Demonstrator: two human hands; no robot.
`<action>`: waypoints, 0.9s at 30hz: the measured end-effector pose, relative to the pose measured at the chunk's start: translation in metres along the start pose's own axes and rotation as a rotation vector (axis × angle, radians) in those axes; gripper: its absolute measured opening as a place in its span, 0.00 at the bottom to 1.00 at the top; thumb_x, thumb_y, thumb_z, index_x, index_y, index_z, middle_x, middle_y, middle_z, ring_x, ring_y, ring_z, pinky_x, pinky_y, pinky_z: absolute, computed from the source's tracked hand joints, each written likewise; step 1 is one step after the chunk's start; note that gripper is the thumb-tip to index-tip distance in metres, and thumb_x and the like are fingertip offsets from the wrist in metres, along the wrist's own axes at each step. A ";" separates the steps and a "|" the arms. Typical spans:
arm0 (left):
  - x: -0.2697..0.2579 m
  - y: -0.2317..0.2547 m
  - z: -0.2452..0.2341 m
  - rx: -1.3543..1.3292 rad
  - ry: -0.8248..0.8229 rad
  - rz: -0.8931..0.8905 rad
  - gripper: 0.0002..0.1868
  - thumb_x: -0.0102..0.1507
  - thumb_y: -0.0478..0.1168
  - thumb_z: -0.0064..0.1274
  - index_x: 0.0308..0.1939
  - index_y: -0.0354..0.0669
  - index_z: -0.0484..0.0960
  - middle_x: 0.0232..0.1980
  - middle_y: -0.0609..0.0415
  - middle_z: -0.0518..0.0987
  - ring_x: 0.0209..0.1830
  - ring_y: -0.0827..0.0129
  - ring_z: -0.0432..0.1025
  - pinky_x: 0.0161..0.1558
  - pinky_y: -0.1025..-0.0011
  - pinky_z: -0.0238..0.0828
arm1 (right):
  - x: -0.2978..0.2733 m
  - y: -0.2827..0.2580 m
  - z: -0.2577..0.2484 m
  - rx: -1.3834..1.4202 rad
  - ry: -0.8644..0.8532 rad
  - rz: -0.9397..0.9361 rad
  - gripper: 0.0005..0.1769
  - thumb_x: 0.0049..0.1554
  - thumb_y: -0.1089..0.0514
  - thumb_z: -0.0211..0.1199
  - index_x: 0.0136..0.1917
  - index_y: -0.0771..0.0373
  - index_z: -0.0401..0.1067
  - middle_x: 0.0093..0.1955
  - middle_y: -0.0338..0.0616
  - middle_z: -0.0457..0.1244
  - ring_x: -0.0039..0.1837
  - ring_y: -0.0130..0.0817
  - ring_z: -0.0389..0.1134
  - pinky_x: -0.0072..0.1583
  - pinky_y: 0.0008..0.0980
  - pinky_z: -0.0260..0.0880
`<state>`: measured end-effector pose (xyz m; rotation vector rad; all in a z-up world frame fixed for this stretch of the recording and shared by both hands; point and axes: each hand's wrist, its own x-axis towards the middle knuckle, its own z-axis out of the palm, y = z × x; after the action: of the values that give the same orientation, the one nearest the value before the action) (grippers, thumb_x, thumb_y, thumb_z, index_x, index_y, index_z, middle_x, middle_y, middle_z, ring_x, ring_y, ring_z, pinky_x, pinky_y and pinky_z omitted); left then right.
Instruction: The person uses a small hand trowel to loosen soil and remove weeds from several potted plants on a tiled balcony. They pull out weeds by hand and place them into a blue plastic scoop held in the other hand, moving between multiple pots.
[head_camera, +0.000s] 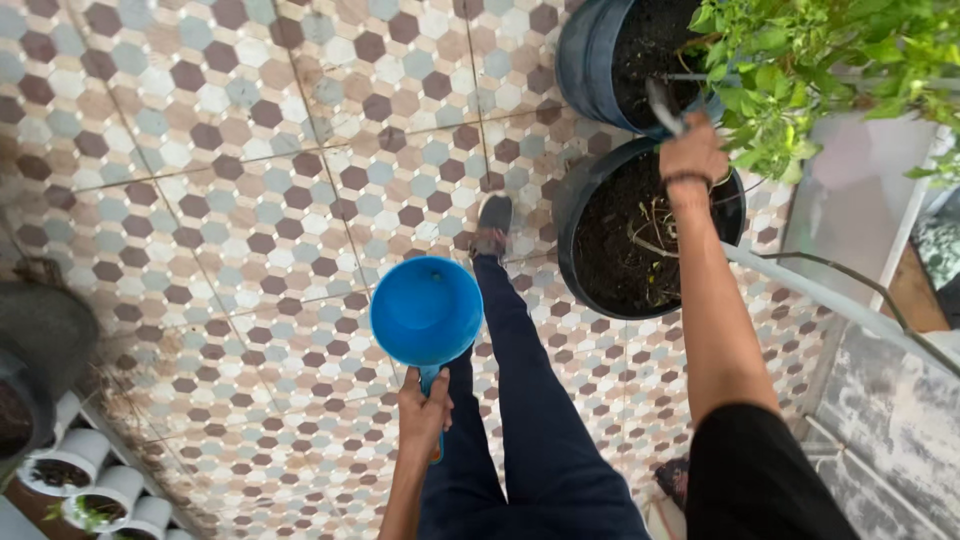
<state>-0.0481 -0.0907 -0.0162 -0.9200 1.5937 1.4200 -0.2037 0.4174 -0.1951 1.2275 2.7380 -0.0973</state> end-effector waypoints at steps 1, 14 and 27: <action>0.005 0.008 0.004 -0.004 0.006 -0.003 0.17 0.65 0.39 0.51 0.57 0.35 0.74 0.17 0.54 0.71 0.09 0.74 0.63 0.11 0.75 0.58 | 0.008 0.002 0.006 -0.039 -0.036 -0.009 0.10 0.53 0.61 0.64 0.48 0.54 0.80 0.41 0.57 0.71 0.43 0.57 0.73 0.42 0.51 0.72; 0.051 0.097 0.104 -0.043 -0.055 0.024 0.17 0.68 0.41 0.50 0.57 0.35 0.75 0.19 0.57 0.71 0.10 0.77 0.63 0.19 0.77 0.69 | 0.064 -0.037 0.088 0.099 -0.140 0.087 0.10 0.49 0.47 0.77 0.35 0.52 0.83 0.36 0.44 0.72 0.38 0.46 0.72 0.41 0.47 0.71; 0.080 0.119 0.086 0.113 0.000 -0.078 0.13 0.67 0.41 0.52 0.48 0.34 0.75 0.18 0.55 0.72 0.10 0.76 0.64 0.12 0.75 0.60 | 0.046 0.044 0.120 0.791 0.100 0.022 0.08 0.61 0.50 0.73 0.48 0.55 0.81 0.46 0.42 0.72 0.50 0.34 0.72 0.54 0.39 0.74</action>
<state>-0.1815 0.0071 -0.0441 -0.9060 1.6028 1.2633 -0.1894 0.4667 -0.3212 1.4277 2.8452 -1.2394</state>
